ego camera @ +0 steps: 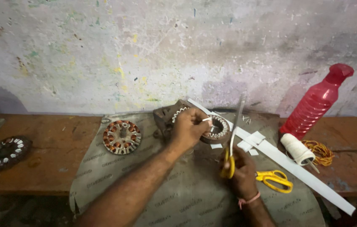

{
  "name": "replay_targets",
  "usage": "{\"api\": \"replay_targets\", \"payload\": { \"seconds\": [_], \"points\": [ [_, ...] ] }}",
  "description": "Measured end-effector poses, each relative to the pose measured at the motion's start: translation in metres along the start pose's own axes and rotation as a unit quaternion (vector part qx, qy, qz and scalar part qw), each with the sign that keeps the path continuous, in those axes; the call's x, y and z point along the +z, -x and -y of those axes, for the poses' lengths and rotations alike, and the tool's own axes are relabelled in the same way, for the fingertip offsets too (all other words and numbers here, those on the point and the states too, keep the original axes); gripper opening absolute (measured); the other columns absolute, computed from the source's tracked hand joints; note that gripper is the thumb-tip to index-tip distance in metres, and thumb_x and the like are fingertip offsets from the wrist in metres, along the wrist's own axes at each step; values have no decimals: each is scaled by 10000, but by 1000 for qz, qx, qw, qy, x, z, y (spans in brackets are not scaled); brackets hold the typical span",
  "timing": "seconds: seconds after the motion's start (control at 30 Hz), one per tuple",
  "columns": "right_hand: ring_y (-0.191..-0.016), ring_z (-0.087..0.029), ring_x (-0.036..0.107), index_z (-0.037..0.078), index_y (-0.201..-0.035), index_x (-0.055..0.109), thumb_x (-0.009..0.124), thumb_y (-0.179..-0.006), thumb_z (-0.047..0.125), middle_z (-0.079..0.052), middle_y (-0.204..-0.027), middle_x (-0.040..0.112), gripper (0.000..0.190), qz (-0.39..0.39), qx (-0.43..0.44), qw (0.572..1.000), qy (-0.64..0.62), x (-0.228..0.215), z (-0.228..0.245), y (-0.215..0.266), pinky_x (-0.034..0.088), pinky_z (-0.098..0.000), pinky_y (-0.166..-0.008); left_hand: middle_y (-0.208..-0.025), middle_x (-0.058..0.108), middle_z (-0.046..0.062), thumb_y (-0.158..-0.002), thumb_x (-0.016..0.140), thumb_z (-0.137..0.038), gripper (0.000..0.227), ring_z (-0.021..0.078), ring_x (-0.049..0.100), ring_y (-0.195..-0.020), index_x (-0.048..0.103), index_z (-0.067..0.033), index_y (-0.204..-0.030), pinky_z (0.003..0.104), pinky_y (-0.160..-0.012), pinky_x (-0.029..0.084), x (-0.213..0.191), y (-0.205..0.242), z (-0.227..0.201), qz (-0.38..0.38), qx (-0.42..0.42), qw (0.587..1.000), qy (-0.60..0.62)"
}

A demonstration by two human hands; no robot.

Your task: The person cuts small pieces of white insulation paper with scissors and inserts them into the slots of a fan stator by hand.

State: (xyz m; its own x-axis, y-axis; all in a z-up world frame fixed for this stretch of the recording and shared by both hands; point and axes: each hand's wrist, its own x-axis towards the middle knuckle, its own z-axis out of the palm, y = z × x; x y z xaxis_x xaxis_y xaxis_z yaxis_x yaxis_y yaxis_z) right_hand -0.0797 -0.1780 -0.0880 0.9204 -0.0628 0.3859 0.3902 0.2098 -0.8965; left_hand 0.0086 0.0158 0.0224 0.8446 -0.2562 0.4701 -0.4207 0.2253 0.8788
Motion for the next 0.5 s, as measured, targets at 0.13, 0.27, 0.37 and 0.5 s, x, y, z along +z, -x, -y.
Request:
{"api": "replay_targets", "payload": {
  "seconds": [0.13, 0.27, 0.37, 0.5],
  "points": [
    [-799, -143, 732, -55, -1216, 678, 842, -768, 258, -102, -938, 785, 570, -147, 23, 956, 252, -20, 27, -25, 591, -294, -683, -738, 706, 32, -877, 704, -29, 176, 103, 621, -577, 546, -27, -801, 238, -494, 504, -26, 18, -2, 0, -18, 998, -56],
    [-652, -305, 735, -20, -1093, 718, 900, -724, 368, -194, -796, 755, 566, -169, 162, 830, 506, -58, 57, -81, 574, -401, -629, -694, 562, 10, -895, 784, -34, 307, 62, 510, -672, 510, -34, -756, 240, -566, 440, -34, 25, -8, 17, 102, 986, -127],
    [-752, -318, 733, -40, -985, 749, 992, -647, 391, -213, -830, 754, 599, -61, 131, 727, 671, -103, 54, -110, 561, -405, -703, -714, 631, -14, -881, 785, -60, 187, 53, 567, -641, 608, -50, -821, 234, -544, 474, -41, 36, -21, 44, 12, 989, -139],
    [-822, -344, 747, 32, -949, 818, 907, -743, 482, -192, -884, 764, 503, 110, 140, 638, 749, -139, 13, -132, 581, -428, -744, -910, 666, 18, -922, 723, -15, 132, 60, 617, -786, 641, -27, -1025, 223, -641, 532, -50, 68, -25, 60, 42, 973, -219]
  ]
}}
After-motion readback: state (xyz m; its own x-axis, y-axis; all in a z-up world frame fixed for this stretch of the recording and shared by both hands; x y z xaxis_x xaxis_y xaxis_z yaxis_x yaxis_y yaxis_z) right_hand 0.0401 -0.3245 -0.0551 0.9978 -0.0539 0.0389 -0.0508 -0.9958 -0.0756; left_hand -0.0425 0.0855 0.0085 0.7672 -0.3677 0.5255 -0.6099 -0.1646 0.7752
